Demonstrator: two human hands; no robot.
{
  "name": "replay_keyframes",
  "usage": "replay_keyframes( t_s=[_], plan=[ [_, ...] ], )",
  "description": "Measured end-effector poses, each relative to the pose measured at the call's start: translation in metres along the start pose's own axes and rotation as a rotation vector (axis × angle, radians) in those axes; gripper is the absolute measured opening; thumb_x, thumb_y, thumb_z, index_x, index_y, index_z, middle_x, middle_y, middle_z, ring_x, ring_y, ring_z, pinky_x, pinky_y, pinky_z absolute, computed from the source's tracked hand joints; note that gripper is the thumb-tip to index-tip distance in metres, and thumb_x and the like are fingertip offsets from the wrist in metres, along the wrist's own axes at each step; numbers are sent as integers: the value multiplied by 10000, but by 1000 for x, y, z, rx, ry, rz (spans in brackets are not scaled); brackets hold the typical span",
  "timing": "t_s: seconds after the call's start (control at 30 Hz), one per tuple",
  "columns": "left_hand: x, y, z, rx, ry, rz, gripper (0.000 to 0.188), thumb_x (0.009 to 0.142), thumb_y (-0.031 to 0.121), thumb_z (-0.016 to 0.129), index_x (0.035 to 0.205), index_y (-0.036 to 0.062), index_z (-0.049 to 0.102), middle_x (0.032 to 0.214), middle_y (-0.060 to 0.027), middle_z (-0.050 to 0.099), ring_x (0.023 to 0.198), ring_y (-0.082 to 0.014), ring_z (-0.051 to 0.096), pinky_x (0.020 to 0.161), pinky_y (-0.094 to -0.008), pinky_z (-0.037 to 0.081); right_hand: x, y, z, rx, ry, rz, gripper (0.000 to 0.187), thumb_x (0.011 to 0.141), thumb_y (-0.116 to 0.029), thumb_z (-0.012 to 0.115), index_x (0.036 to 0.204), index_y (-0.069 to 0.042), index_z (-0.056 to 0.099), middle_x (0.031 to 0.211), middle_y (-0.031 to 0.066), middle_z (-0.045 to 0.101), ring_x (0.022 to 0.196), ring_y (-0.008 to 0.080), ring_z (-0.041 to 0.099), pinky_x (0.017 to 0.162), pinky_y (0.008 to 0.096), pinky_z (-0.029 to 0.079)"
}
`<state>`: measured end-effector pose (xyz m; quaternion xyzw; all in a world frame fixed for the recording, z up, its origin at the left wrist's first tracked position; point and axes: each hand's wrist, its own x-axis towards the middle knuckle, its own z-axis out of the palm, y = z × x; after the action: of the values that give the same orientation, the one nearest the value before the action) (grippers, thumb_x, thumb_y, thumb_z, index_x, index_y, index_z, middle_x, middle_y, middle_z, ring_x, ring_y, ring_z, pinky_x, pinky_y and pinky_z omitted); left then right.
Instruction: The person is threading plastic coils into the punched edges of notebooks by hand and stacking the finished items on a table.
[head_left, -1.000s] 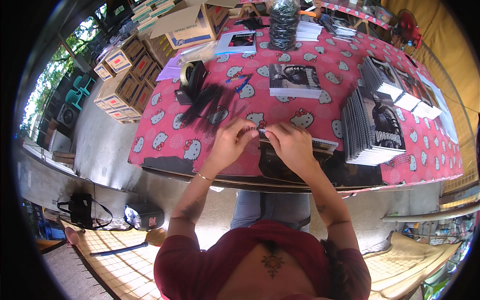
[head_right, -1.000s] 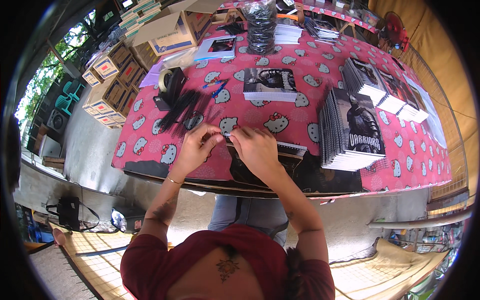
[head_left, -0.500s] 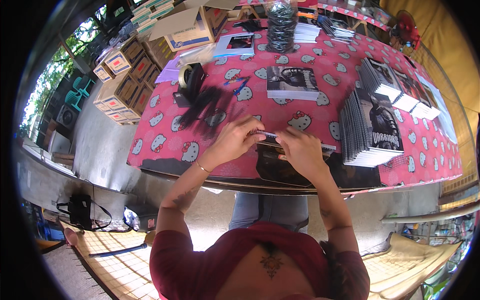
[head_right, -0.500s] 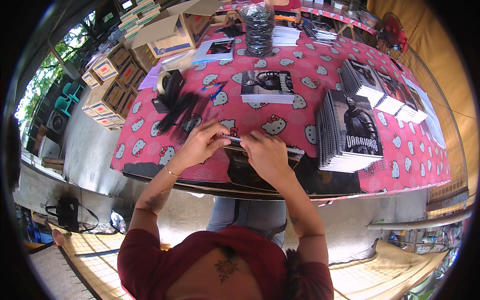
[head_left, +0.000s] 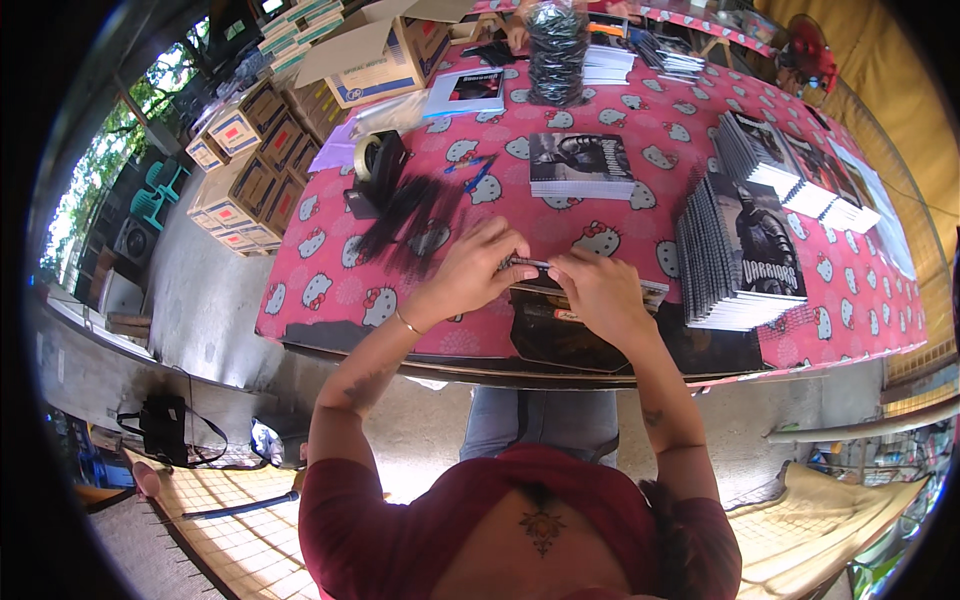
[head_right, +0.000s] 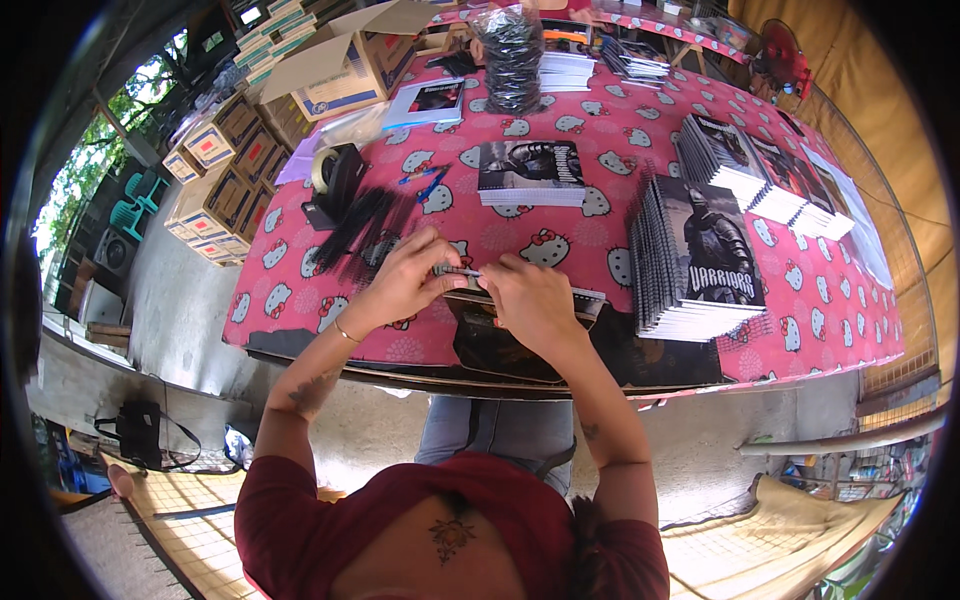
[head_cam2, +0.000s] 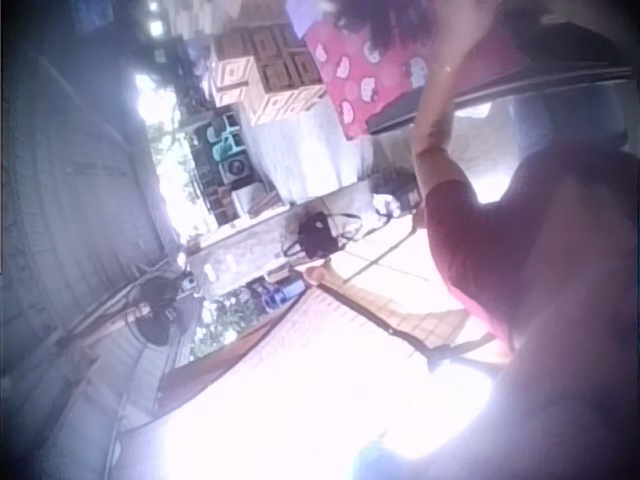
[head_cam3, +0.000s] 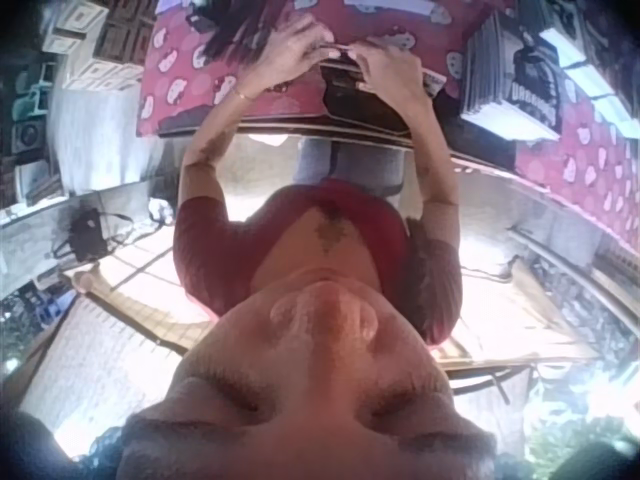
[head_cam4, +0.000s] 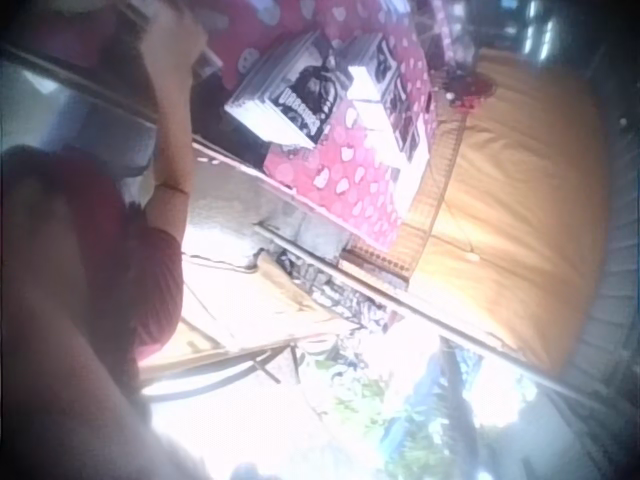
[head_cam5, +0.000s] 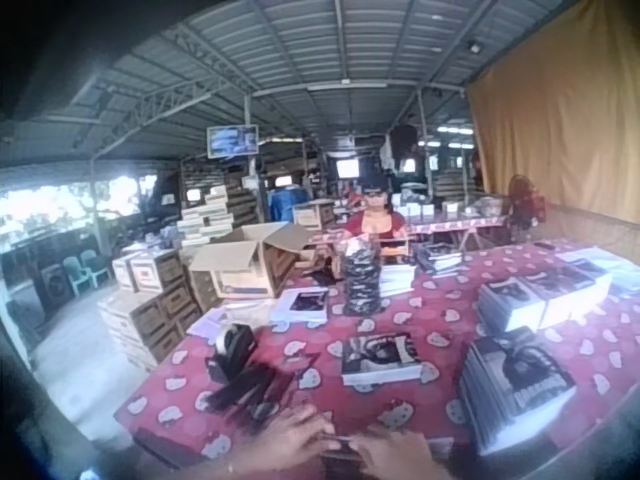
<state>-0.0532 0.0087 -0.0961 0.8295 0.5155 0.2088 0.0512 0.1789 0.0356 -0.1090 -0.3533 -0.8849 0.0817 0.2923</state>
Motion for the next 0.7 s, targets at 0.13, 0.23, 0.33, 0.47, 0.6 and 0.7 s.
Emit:
replay_keyframes(
  t_s=[0.13, 0.23, 0.33, 0.47, 0.6, 0.7],
  plan=[
    [-13, 42, 33, 499, 315, -21, 681, 948, 510, 587, 1391, -4, 528, 1461, -188, 498, 1422, -345, 405, 1110, -593, 274, 0, -1, 1, -4, 5, 6, 171, 961, -256, 618, 995, -117, 710, 870, 66, 666, 729, 333, 671, 619, 451, 526],
    [-65, 49, 95, 389, 200, -67, 821, 994, 562, 426, 1488, -91, 368, 1604, -260, 306, 1512, -425, 246, 1163, -673, 80, -2, -2, 2, 15, 26, 1, 167, 953, -244, 619, 990, -109, 710, 870, 69, 668, 723, 326, 676, 620, 449, 532],
    [-40, 37, 76, 373, 330, -103, 837, 986, 567, 454, 1508, -79, 353, 1594, -284, 312, 1526, -421, 215, 1158, -689, 37, -2, -1, 0, -1, 46, -33, 148, 930, -219, 634, 998, -109, 705, 860, 74, 665, 705, 310, 683, 616, 444, 538],
    [-42, 46, 71, 408, 137, -129, 790, 1016, 545, 416, 1517, -62, 344, 1607, -282, 286, 1526, -424, 211, 1154, -702, 43, -14, -4, -11, -67, 170, -107, 208, 918, -201, 655, 1106, -137, 715, 904, 68, 692, 729, 314, 686, 644, 433, 542],
    [-45, 41, 88, 410, 311, -63, 829, 987, 570, 463, 1515, -58, 349, 1601, -294, 282, 1509, -447, 232, 1150, -707, 82, -28, 7, -19, -43, 32, 31, 254, 895, -176, 676, 1144, -148, 719, 931, 64, 713, 753, 311, 688, 669, 426, 546],
    [-10, 38, 58, 546, 223, -103, 831, 987, 571, 458, 1513, -62, 351, 1599, -297, 282, 1510, -454, 225, 1152, -704, 103, -22, 12, -28, -42, 20, 11, 259, 885, -165, 686, 1141, -143, 720, 930, 73, 721, 760, 308, 692, 667, 421, 548]
  ],
)
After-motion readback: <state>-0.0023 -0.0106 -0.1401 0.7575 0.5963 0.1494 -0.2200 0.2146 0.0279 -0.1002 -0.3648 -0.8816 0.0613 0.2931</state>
